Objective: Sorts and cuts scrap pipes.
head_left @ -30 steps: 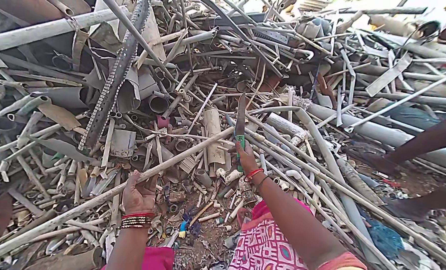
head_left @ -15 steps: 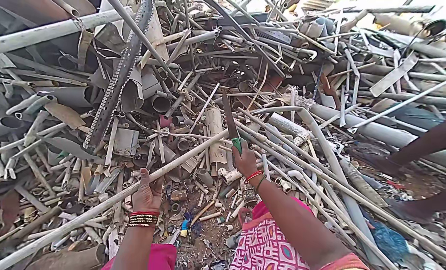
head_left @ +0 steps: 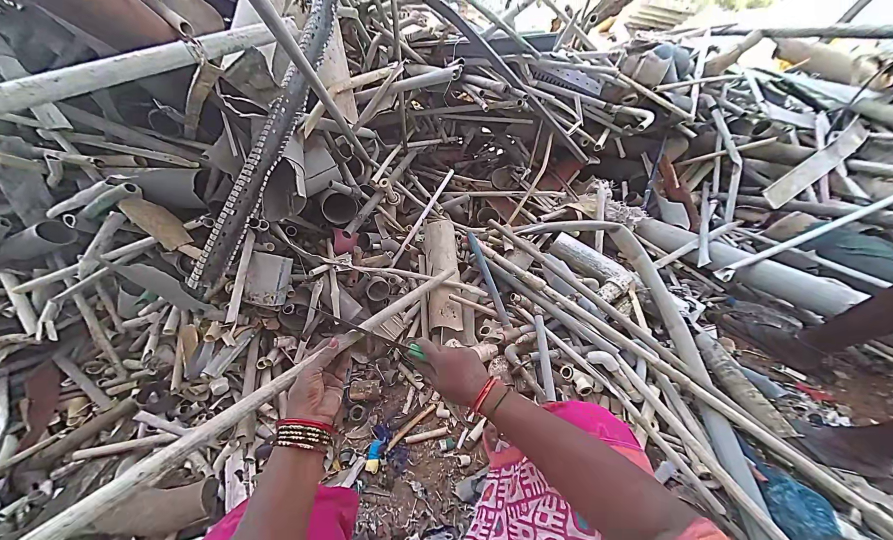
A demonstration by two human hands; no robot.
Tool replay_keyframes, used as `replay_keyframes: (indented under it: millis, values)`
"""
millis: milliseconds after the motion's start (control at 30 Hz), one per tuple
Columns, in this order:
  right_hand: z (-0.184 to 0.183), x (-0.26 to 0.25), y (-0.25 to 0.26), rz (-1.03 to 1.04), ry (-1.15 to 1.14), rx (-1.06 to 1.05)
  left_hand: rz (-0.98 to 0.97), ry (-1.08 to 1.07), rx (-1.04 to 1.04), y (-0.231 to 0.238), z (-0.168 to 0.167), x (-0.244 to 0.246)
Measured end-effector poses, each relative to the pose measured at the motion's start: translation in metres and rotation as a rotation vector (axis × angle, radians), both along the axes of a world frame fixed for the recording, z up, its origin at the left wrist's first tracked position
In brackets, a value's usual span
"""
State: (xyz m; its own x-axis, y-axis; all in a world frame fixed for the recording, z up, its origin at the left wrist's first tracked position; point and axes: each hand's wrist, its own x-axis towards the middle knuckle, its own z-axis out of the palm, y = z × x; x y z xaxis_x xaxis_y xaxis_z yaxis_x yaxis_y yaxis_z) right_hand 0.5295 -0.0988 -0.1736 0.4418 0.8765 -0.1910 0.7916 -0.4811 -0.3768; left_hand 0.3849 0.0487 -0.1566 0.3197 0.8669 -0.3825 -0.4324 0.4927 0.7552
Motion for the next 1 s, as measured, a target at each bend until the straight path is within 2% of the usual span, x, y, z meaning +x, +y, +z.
replay_keyframes:
  millis: [67, 167, 200, 233, 333, 367, 433, 533, 567, 633, 700, 733, 833, 900, 967, 1000]
  values:
    - [-0.001, -0.004, 0.006, 0.007, 0.006, -0.055, 0.004, -0.021, 0.044, 0.003, -0.003, -0.004]
    - [0.002, 0.032, 0.011, -0.35, 0.15, -0.132, 0.009, -0.061, 0.068, 0.006, 0.001, -0.01]
    - [0.0, 0.035, 0.011, -0.403, 0.194, -0.123, 0.012, -0.064, 0.076, 0.003, 0.001, -0.01]
    - [0.001, 0.027, 0.011, -0.378, 0.219, -0.108, 0.014, -0.062, 0.092, 0.001, 0.001, -0.009]
    - [0.004, -0.022, 0.012, -0.001, 0.178, -0.054, 0.05, -0.055, 0.132, -0.003, -0.006, 0.001]
    - [0.003, -0.027, 0.012, 0.061, 0.138, -0.032, 0.07, -0.053, 0.132, -0.004, -0.007, 0.002]
    - [0.001, -0.004, 0.011, -0.075, 0.141, -0.007, 0.1, -0.106, 0.13, -0.002, -0.005, -0.003]
    - [-0.002, 0.051, 0.006, -0.49, 0.237, 0.018, 0.121, -0.161, 0.142, 0.003, -0.004, -0.009]
    - [-0.003, 0.051, 0.004, -0.503, 0.243, -0.002, 0.112, -0.145, 0.166, 0.002, -0.005, -0.009]
    - [0.001, 0.019, 0.005, -0.282, 0.212, -0.029, 0.079, -0.071, 0.263, 0.003, -0.008, -0.004]
    - [0.0, -0.013, 0.006, -0.013, 0.151, -0.017, 0.018, 0.048, 0.436, -0.003, -0.015, 0.0]
    - [-0.004, -0.015, 0.007, 0.002, 0.129, -0.031, -0.012, 0.095, 0.54, -0.005, -0.017, -0.001]
    - [-0.013, 0.033, 0.004, -0.274, 0.257, -0.176, -0.154, 0.316, 0.816, -0.001, -0.015, -0.008]
    - [-0.018, 0.053, -0.006, -0.438, 0.338, 0.011, -0.347, 0.719, 0.94, 0.011, -0.006, -0.014]
    - [-0.018, 0.05, -0.012, -0.506, 0.403, 0.338, -0.622, 1.153, 0.97, 0.019, 0.009, -0.009]
    - [-0.016, 0.043, -0.01, -0.512, 0.474, 0.498, -0.74, 1.288, 0.985, 0.021, 0.016, -0.003]
